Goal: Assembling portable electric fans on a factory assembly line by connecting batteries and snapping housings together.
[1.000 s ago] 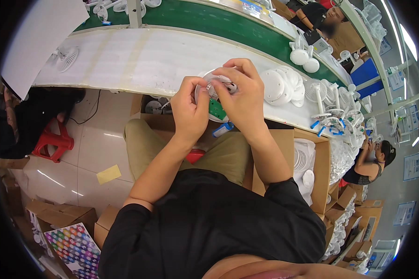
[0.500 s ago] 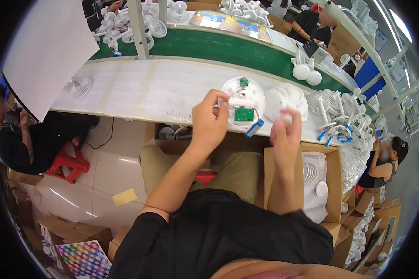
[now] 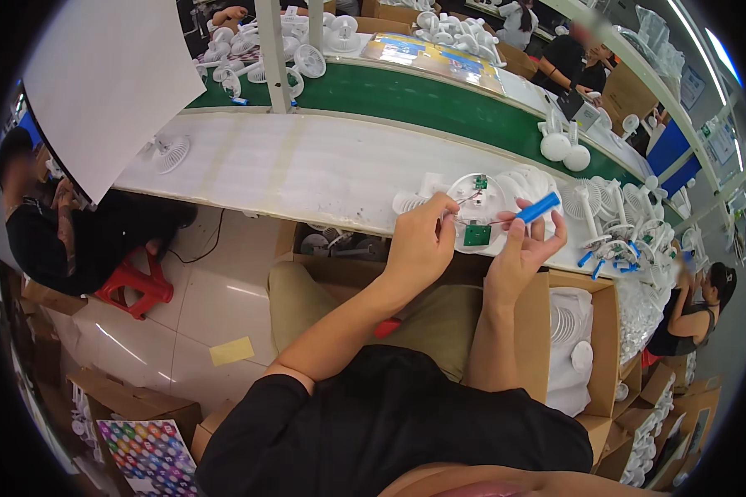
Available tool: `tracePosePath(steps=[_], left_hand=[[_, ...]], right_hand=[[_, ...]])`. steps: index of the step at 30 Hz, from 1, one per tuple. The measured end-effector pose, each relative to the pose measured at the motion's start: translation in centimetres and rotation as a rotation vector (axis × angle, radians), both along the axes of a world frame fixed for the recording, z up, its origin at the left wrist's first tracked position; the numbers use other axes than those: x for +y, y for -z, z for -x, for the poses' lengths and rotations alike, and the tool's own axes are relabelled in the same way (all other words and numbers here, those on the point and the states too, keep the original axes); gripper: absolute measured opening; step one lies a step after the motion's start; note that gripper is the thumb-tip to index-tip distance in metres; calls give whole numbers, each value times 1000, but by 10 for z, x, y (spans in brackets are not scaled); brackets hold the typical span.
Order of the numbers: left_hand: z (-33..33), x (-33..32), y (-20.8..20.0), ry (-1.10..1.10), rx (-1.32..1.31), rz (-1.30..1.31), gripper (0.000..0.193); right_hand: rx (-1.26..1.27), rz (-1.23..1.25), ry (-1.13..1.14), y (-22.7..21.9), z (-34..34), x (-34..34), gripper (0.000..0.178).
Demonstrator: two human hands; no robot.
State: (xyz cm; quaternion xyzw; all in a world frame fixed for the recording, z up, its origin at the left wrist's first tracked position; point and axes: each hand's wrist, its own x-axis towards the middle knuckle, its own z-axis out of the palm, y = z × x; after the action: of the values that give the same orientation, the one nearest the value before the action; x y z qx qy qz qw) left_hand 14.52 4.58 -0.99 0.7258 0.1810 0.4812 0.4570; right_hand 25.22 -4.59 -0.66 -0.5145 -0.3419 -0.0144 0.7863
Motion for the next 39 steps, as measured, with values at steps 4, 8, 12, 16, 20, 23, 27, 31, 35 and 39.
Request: tracePosePath(steps=[4, 8, 12, 16, 20, 23, 27, 31, 35, 39], left_hand=[[1, 5, -5, -3, 7, 39, 16], [7, 12, -6, 19, 24, 76, 17], [7, 14, -8, -54, -30, 78, 17], [17, 26, -11, -35, 14, 75, 16], [17, 25, -17, 0, 20, 101, 13], [17, 27, -25, 0, 4, 115, 12], [24, 30, -27, -2, 90, 104, 13], [29, 31, -22, 30, 63, 138, 13], [38, 32, -17, 47, 57, 175, 12], [51, 34, -10, 34, 52, 199, 10]], right_hand=[[-13, 50, -176, -19, 4, -5, 23], [4, 290, -260, -22, -4, -12, 19], [-390, 442, 69, -20, -1, -1, 13], [-262, 405, -8, -9, -13, 20, 14], [-144, 372, -112, -12, -19, 29, 18], [-102, 231, -197, -7, -19, 29, 22], [-70, 298, -454, -6, -25, 21, 27], [242, 274, -694, 0, -36, 27, 27], [237, 303, -735, -1, -30, 25, 31], [73, 352, -618, -12, -12, 23, 38]])
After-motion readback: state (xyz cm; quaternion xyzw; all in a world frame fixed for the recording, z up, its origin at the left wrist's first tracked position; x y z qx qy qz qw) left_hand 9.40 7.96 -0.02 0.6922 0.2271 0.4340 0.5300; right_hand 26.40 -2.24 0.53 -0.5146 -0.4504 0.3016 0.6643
